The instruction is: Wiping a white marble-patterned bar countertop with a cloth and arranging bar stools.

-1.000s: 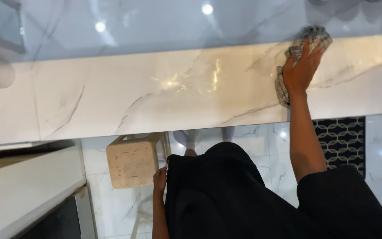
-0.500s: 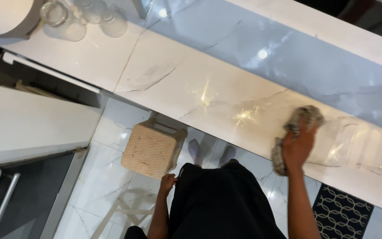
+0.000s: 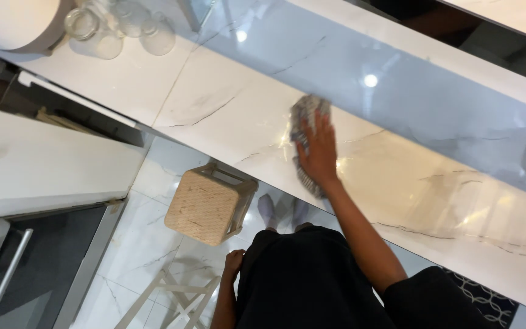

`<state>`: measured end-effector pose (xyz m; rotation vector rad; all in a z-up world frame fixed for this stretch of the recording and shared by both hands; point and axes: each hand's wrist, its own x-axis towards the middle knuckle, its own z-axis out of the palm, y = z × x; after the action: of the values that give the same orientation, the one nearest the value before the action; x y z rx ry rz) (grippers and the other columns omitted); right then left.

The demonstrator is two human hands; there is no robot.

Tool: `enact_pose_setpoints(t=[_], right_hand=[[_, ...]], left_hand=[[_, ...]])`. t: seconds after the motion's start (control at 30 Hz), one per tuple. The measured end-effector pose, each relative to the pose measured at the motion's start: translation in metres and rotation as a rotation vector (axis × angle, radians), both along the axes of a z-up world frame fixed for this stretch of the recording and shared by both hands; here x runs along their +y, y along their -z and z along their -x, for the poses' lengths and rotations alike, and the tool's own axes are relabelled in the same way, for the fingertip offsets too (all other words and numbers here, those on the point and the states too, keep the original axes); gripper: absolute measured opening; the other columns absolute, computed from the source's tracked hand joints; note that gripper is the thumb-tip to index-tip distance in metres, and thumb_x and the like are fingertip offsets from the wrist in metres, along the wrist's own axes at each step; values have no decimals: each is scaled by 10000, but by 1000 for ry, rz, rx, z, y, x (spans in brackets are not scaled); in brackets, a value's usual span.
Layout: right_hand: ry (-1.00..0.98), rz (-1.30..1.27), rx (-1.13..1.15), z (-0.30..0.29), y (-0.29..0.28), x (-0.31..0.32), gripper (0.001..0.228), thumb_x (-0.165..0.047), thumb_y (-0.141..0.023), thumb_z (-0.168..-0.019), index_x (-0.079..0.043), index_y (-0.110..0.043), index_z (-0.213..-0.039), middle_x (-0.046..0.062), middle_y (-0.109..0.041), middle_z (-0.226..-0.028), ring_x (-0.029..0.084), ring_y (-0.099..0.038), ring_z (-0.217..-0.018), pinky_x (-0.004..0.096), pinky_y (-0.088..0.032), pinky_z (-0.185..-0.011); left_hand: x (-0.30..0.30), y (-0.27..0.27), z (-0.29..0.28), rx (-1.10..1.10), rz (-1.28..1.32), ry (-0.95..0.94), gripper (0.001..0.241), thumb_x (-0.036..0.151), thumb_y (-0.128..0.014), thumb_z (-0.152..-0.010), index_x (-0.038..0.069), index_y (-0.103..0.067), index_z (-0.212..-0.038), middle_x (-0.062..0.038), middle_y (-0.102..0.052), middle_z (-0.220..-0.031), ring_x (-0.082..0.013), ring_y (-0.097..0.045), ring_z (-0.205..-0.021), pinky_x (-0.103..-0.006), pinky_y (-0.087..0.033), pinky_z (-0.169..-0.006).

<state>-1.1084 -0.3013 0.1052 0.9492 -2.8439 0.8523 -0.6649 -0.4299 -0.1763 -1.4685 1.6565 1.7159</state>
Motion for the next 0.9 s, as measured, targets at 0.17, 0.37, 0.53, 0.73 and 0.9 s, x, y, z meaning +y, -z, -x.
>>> enact_pose_setpoints(t=[0.17,0.37,0.53,0.73,0.9], right_hand=[[104,-53,-91,-44,-7,106,615,-266,-612,-976,-148,-465,-1561,178,-279,-1694,388,-213,-1582,569,-162,-1272],[394,-120,37,72,46,189,623,-265,-583,-1055,-51,-420,-1617,293,-255,-1691,481,-228,-1571,601,-160,-1277],[321,-84,175,130,68,83,632,-247,-602,-1055,-12,-420,-1614,352,-207,-1668,539,-184,-1536,603,-146,-1244],[-153,26,-2,7,0,-14,624,-180,-638,-998,-101,-451,-1587,210,-249,-1705,441,-224,-1573,565,-174,-1270],[-93,-17,-43,-10,12,36,627,-164,-624,-997,-94,-446,-1595,214,-256,-1708,425,-229,-1588,574,-189,-1288]], left_hand=[[11,-9,9,2,-10,14,373,274,-602,-963,-15,-782,-1115,-121,-716,-808,-166,-587,-658,-324,-468,-609],[30,-18,9,-38,36,-116,382,263,-560,-979,-17,-756,-1148,-117,-768,-918,-183,-662,-764,-326,-524,-701],[50,2,-19,-11,46,-200,418,281,-512,-1002,-32,-741,-1160,-132,-781,-948,-203,-684,-821,-330,-541,-755],[46,14,-20,6,-15,-95,402,274,-493,-1017,-60,-716,-997,-146,-710,-812,-198,-606,-696,-387,-497,-641],[5,13,-21,5,-77,-209,349,256,-565,-1000,-60,-716,-998,-114,-714,-792,-154,-615,-653,-339,-494,-597]])
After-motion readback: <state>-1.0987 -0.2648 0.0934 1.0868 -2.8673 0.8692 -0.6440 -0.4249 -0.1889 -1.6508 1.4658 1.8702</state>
